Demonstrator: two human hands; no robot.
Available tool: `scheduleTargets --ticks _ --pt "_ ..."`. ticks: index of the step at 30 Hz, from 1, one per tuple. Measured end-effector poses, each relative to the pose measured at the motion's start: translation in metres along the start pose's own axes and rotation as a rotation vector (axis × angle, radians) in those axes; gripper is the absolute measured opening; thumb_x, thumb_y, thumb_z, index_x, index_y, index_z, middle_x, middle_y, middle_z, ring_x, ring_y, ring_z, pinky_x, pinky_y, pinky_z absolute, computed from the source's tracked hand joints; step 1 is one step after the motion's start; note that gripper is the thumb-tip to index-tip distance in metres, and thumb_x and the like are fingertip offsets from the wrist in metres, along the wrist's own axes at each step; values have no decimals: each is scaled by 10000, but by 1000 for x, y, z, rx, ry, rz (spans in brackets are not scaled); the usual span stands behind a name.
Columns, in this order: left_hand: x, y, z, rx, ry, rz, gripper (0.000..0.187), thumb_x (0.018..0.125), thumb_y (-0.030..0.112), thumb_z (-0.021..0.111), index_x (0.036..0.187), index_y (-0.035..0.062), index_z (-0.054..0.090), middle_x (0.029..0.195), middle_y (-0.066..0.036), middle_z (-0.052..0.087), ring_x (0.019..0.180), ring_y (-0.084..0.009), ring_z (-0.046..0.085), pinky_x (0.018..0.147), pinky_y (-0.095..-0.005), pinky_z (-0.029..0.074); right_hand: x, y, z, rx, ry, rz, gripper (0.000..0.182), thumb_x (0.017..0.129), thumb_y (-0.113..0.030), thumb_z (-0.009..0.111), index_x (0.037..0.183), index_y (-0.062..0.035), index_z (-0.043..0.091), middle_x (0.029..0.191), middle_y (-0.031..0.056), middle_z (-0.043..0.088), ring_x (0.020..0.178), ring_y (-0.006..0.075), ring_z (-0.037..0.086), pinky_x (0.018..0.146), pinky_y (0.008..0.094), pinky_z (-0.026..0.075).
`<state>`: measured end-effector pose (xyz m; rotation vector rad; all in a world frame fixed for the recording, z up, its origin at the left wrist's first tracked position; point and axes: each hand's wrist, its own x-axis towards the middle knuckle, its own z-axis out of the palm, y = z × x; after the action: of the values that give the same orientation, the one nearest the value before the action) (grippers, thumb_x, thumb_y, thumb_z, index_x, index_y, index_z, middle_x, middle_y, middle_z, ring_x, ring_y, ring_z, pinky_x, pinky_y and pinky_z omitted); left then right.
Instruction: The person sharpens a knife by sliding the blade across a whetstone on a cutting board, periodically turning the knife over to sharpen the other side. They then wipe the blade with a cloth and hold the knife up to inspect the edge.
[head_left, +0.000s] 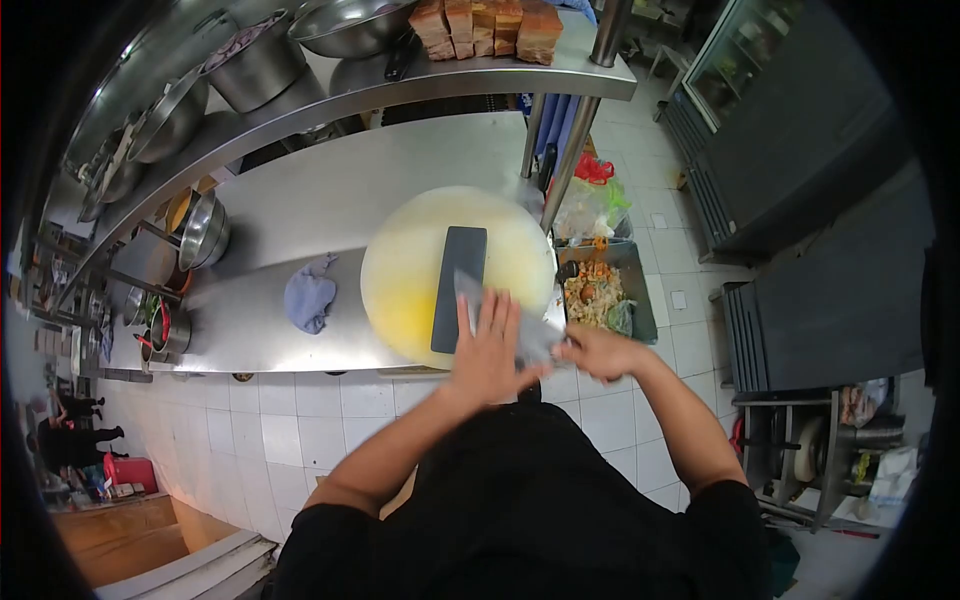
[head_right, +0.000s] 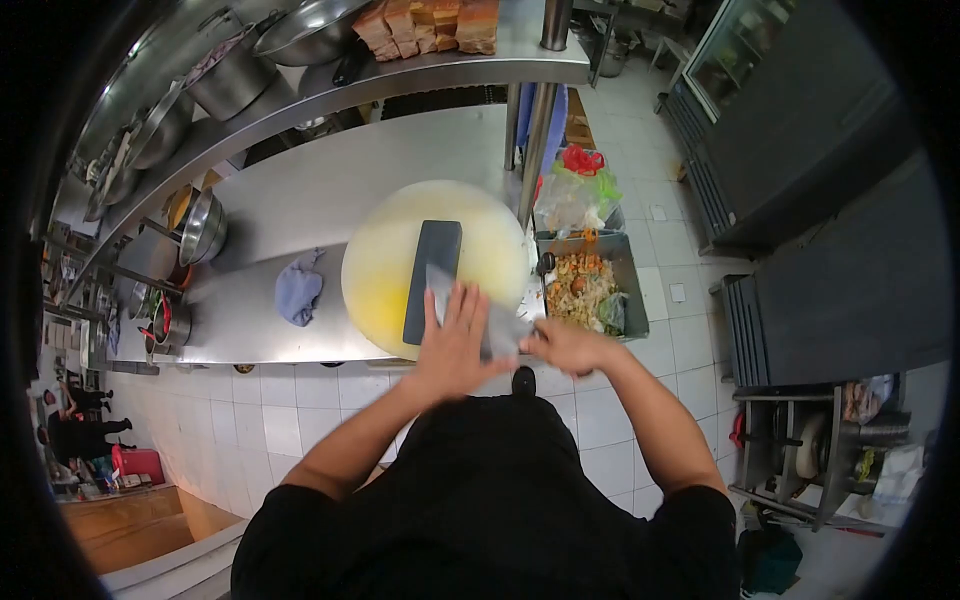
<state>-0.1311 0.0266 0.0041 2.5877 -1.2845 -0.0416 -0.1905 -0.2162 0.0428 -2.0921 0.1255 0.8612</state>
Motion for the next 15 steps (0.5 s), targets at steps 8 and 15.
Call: scheduleTargets --ticks 8,15 --pt "64 -43 3 106 -27 -61 1067 969 785 357 1606 -68 279 1697 -242 247 1598 -431 128 1231 -689 -46 48 -15 9 94 281 -13 568 1069 -472 518 1219 76 537 756 181 672 448 257 628 441 402 522" --pt "-8 -11 4 81 -6 22 1091 948 790 416 1591 -84 299 1656 -280 306 1580 -453 183 1207 -735 -22 17 10 8 -202 102 -110 516 1041 -483 571 1169 16 595 1028 297 689 946 420 694 871 519 537"
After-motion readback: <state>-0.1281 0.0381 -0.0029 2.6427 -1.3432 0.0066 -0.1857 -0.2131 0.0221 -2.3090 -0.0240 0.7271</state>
